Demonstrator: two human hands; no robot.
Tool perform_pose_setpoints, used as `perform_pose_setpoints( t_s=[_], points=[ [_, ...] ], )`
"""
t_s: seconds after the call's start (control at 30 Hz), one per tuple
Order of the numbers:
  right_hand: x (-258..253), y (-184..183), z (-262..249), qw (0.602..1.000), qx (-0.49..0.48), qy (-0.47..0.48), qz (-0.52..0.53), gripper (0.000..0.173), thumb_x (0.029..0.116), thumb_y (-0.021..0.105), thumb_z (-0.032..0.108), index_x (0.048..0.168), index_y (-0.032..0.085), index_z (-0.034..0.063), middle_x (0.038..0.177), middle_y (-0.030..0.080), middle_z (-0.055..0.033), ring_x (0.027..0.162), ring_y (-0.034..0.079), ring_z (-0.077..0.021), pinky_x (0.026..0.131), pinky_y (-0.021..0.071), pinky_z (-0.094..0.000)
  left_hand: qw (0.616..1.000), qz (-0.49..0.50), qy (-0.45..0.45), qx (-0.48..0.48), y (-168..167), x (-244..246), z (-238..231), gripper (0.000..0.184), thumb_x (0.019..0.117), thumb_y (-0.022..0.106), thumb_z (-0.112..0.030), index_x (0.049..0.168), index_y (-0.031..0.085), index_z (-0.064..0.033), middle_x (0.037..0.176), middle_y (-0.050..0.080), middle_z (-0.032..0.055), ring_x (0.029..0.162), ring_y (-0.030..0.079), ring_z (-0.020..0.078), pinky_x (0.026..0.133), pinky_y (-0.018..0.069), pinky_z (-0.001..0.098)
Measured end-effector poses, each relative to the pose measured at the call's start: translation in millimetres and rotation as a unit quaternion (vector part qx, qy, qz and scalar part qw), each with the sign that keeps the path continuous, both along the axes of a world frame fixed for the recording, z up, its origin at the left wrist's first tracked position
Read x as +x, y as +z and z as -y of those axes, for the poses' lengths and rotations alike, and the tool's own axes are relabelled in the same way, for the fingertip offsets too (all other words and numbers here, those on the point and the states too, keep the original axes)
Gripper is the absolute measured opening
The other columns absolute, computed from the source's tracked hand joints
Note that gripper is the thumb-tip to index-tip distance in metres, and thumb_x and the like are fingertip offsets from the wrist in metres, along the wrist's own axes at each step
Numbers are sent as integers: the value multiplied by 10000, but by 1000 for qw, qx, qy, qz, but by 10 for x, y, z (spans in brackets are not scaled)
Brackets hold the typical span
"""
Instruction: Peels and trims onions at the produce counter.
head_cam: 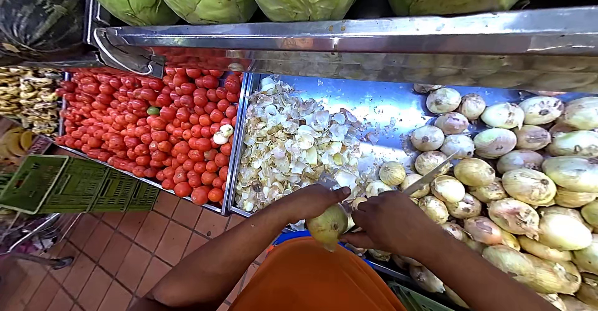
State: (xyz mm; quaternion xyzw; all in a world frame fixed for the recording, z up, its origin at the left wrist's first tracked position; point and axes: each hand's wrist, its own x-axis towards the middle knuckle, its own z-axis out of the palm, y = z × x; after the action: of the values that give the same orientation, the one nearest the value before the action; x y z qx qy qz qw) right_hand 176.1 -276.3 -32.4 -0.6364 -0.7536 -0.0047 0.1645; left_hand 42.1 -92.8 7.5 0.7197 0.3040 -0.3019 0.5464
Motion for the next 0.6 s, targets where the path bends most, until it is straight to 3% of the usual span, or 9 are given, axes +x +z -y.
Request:
perform_pose_setpoints(
  t_s=[0.17, 0.23, 0.37, 0.6],
  points=[
    [43, 88, 38, 997, -23, -67, 23, 744, 889, 431, 831, 657, 589, 142, 551, 497, 0, 499, 566, -192, 441, 456, -371, 1000, -6, -12, -9, 24, -17, 16, 809, 1007, 298, -730, 1147, 679, -30, 996, 690, 155, 910, 687, 228, 837, 566, 464],
    [0, 115, 19, 997, -46, -50, 25, 749, 895, 422, 830, 670, 602, 138, 558, 516, -9, 514, 586, -202, 458, 478, -386, 999, -31, -39, 12, 24, -9, 60, 852, 994, 255, -759, 1114, 684, -32, 980, 690, 156, 892, 689, 242, 808, 569, 481],
    [-56, 122, 2, 996, -88, 19, 11, 739, 920, 420, 804, 683, 612, 130, 574, 545, -25, 542, 605, -217, 488, 492, -405, 993, -74, -82, 34, 14, -32, 160, 876, 995, 222, -763, 1132, 683, -31, 1047, 681, 173, 983, 673, 274, 876, 536, 540],
    [-124, -111, -2, 993, -16, 119, -3, 691, 1001, 368, 712, 661, 582, 150, 550, 500, -4, 508, 565, -191, 458, 458, -372, 994, -93, -65, 3, -64, -82, 178, 885, 975, 251, -789, 1162, 677, -37, 1070, 687, 169, 995, 680, 262, 892, 543, 529]
  ],
)
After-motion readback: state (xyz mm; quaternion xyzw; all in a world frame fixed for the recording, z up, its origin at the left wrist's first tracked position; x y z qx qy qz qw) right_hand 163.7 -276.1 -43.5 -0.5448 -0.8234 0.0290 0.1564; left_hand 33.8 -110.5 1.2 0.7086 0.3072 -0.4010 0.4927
